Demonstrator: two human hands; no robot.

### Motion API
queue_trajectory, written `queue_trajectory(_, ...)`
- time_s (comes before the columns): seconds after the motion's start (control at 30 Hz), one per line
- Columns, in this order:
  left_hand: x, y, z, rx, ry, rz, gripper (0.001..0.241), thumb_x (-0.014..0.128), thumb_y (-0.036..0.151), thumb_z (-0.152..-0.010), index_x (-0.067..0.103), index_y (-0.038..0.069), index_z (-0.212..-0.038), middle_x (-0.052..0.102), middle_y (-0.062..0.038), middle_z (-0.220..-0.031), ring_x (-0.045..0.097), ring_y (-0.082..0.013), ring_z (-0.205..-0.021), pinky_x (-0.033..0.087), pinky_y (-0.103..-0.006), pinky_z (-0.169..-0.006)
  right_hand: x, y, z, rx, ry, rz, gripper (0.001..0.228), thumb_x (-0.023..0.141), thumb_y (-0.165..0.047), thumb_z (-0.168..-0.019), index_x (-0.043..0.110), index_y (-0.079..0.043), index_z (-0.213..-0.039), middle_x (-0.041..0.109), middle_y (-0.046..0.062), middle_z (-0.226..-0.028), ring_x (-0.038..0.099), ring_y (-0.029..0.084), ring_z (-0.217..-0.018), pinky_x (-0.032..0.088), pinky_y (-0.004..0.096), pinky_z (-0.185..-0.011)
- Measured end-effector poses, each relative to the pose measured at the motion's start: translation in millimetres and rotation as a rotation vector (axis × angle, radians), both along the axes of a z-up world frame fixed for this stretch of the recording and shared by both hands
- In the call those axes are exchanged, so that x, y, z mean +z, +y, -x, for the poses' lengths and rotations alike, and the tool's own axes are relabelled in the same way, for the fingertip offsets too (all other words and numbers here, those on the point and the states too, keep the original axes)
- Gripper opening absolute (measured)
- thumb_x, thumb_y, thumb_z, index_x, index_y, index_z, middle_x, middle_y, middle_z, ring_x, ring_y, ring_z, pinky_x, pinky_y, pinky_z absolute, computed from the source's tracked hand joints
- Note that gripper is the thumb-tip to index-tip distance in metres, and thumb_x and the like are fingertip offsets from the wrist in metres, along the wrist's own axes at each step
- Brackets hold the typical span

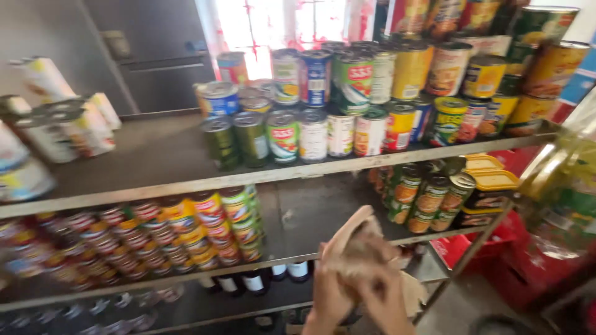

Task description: Wiping dust off canned goods with a cloth and organizing them on shelves in a grocery store.

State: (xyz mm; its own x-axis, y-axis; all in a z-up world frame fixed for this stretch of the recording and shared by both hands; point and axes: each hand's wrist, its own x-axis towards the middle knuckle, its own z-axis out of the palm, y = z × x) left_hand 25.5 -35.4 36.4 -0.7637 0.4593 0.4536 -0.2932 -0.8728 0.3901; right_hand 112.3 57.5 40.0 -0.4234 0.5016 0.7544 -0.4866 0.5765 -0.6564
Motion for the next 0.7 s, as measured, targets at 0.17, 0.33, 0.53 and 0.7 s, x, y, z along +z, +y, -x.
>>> queue_trajectory(0.17,32.8,-87.3,-50.1,0.729,0.750,0.723,0.095,0.078,0.018,-0.080,0.017,0.002,-0.151,0.070,-0.010,-0.118,0.069,-0.0238,-0.109,0.052,-0.0400,-0.094,-13.0,-33.6,-12.6,0.374,-0.245,-0.288,0.029,0.075,-0.006,-0.079,0.080,-0.002,-0.107,0.064,0.021,-0.132,0.055,0.035,-0.130,0.038,0.048,-0.110)
queue_trajectory(0.33,30.1,-123.6,-61.8,0.791,0.876,0.770,0.044,0.082,0.009,-0.078,0.066,0.011,-0.119,0.071,-0.013,-0.113,0.072,-0.0297,-0.108,0.056,-0.0418,-0.090,-33.8,-59.3,-15.3,0.476,-0.320,0.000,0.020,0.067,-0.006,-0.087,0.079,0.001,-0.102,0.071,0.019,-0.125,0.062,0.034,-0.122,0.043,0.045,-0.105)
queue_trajectory(0.53,9.5,-160.5,-75.9,0.677,0.528,1.281,0.057,0.091,0.024,-0.064,0.065,0.009,-0.112,0.073,-0.012,-0.101,0.073,-0.0270,-0.095,0.058,-0.0379,-0.079,-29.2,-84.5,-49.1,0.408,-0.374,-0.051,0.019,0.066,-0.003,-0.083,0.076,0.005,-0.097,0.076,0.016,-0.111,0.066,0.028,-0.106,0.050,0.038,-0.094)
queue_trajectory(0.7,40.7,-175.6,-95.9,0.533,0.551,1.244,0.067,0.093,0.027,-0.062,0.063,0.011,-0.119,0.074,-0.009,-0.107,0.075,-0.0259,-0.100,0.059,-0.0370,-0.083,-21.0,-85.8,-39.4,0.429,-0.256,-0.164,0.015,0.070,-0.002,-0.082,0.077,0.004,-0.095,0.076,0.014,-0.104,0.070,0.026,-0.100,0.050,0.035,-0.091)
